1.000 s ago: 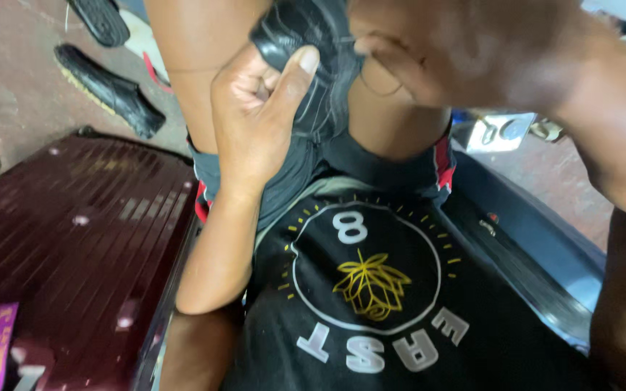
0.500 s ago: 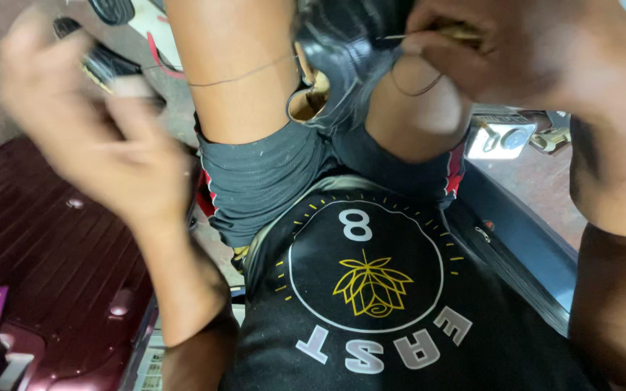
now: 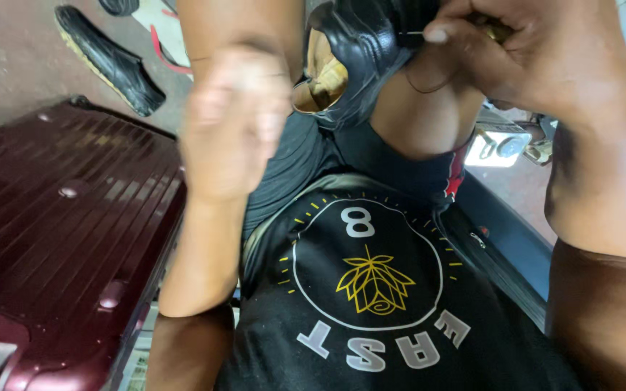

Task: The person sews a black shoe using a needle and thread, repeatedly passing the needle through the upper and pulling the thread tight. The shoe is held steady on the lap while the hands manipulate the needle and thread to stitch along the seam.

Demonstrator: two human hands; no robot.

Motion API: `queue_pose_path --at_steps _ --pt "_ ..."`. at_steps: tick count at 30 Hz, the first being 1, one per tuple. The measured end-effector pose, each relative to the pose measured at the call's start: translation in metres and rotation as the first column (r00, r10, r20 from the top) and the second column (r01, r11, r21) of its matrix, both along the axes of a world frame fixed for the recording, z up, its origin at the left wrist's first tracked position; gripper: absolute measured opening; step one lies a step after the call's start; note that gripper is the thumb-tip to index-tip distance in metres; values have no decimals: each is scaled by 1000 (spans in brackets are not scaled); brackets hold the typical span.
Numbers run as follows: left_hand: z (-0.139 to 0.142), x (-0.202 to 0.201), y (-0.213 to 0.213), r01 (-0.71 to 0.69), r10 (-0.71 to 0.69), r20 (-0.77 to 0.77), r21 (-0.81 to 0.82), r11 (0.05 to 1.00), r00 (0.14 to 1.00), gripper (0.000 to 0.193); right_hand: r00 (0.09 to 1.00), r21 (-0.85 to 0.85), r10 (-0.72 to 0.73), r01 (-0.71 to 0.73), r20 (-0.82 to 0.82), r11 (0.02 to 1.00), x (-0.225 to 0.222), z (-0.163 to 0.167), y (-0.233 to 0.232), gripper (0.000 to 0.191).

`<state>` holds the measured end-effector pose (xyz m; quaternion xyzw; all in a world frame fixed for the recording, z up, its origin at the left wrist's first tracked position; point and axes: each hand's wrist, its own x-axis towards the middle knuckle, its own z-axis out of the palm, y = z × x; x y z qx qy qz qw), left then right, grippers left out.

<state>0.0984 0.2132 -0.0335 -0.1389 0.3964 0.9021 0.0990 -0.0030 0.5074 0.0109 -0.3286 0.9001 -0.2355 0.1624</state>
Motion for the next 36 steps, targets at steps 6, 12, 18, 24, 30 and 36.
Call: queue_pose_path --at_steps 6,12,18,24,30,36 --pt "-9 -10 40 115 -205 -49 -691 713 978 17 988 -30 79 -84 -130 996 4 -8 2 12" --pt "-15 -16 39 154 -155 21 -334 930 988 29 950 59 221 -213 -223 975 -1 -15 2 24" --pt "-12 -21 36 252 -211 166 -296 921 963 10 902 147 311 -279 -300 949 -6 -24 7 22" --pt "-11 -30 38 311 -209 270 -424 851 940 13 902 161 355 -323 -244 933 -4 -35 12 24" --pt "-11 -26 38 322 -231 229 -562 762 946 20 906 185 342 -302 -250 935 3 -20 2 26" --pt "-11 -19 35 275 -257 131 -682 678 958 22 893 302 377 -300 -245 905 20 16 -22 29"
